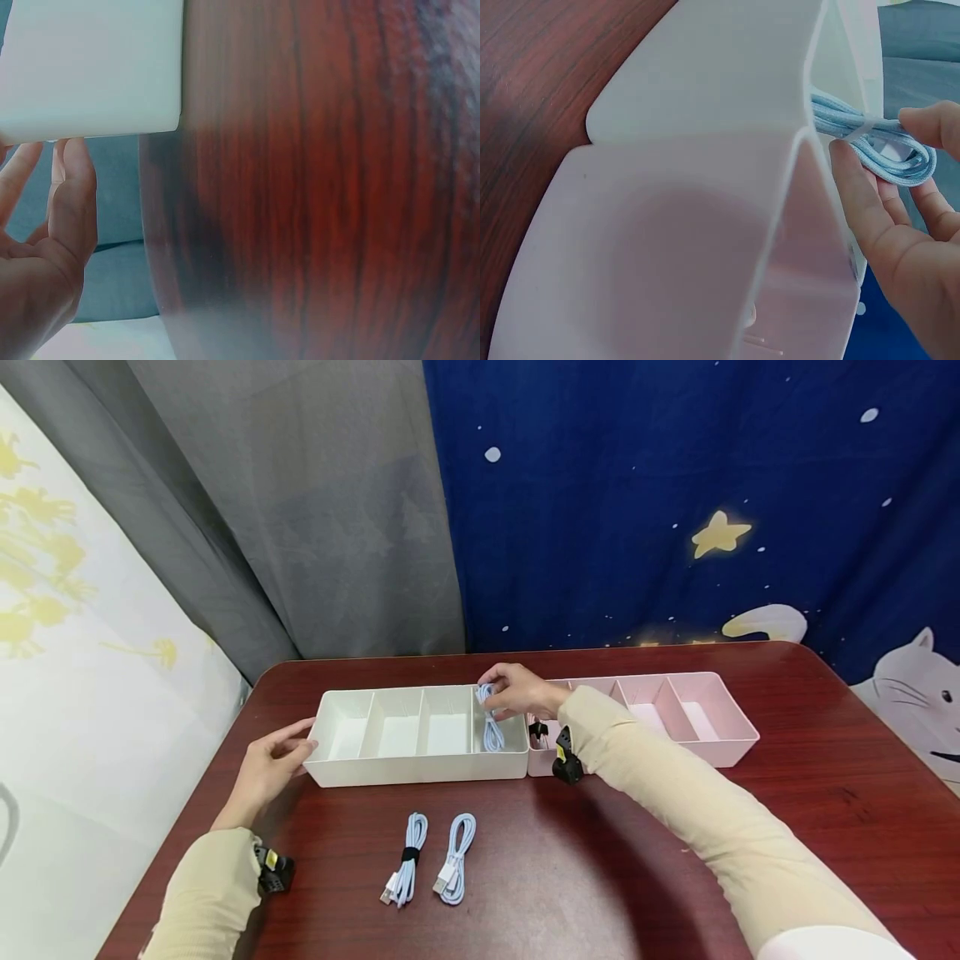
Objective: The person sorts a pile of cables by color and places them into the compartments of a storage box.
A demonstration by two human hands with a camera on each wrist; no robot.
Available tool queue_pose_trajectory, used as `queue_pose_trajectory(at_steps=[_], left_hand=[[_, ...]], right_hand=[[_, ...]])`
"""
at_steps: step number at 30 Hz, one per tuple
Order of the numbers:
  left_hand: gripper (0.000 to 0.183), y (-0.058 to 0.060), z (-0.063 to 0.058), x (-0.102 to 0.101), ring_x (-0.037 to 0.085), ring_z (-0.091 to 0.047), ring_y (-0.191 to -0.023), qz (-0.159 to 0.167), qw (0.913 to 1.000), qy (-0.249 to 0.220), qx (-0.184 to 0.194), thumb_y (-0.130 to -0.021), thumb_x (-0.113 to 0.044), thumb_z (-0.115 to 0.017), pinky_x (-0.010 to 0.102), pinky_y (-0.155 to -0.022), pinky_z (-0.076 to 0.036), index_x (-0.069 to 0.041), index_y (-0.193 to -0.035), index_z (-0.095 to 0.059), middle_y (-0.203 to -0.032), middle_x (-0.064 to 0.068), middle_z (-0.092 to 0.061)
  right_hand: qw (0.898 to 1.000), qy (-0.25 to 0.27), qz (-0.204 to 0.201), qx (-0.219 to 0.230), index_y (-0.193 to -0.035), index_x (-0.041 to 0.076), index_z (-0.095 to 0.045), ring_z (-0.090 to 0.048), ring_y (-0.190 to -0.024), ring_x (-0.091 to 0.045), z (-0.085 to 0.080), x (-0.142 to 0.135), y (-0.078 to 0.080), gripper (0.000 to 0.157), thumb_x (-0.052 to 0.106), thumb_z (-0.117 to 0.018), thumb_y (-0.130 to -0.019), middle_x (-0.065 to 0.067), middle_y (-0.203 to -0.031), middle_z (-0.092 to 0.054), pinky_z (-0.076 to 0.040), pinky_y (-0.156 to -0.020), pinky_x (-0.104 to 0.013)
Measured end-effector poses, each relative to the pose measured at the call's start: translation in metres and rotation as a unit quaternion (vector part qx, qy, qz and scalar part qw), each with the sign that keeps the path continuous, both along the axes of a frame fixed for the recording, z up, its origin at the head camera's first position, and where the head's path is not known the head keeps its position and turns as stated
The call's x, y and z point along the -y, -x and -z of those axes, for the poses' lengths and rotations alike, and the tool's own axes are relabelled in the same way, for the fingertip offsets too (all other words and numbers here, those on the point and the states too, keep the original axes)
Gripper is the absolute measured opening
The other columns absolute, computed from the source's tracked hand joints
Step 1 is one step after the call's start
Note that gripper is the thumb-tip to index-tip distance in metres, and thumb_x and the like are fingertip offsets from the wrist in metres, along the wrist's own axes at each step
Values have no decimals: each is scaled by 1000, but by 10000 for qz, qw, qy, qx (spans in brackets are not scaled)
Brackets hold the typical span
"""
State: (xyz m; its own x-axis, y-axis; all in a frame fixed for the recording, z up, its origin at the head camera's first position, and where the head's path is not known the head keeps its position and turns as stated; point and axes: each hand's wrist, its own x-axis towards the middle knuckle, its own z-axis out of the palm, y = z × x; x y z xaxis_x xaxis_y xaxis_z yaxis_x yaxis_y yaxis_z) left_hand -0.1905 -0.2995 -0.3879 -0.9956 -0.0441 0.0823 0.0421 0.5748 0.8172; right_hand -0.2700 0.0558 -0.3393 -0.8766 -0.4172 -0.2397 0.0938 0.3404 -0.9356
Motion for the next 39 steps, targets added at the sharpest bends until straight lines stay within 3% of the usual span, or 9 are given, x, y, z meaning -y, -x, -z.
queue_pose_trajectory(at_steps=[9, 25, 39], left_hand=[[48, 0, 1, 0, -3, -54, -75, 10, 10000, -46, -29, -88, -28, -56, 20, -62, -50, -6, -129, -46, -99, 16, -56], [48, 0, 1, 0, -2, -55, -75, 61, 9999, -139, -54, -88, -27, -56, 20, -63, -50, -5, -129, -46, -98, 16, -57], [49, 0, 1, 0, -4, -54, -75, 12, 10000, -74, 4, -87, -28, -56, 19, -63, -49, -6, -129, -46, -99, 16, -56]], right_hand=[[10000, 55, 25, 30, -110, -6, -45, -46, -76, -17, 4, 6, -2, 36, -12, -58, -77, -9, -83, -40, -51, -72, -37], [9999, -88, 7, 141, -107, -7, -44, -48, -72, -17, 10, 11, -8, 35, -13, -57, -75, -11, -86, -42, -52, -67, -33], [9992, -176, -142, 326, -111, -10, -44, -49, -77, -18, 7, 10, -8, 36, -12, -57, -77, -13, -91, -45, -51, -72, -35]])
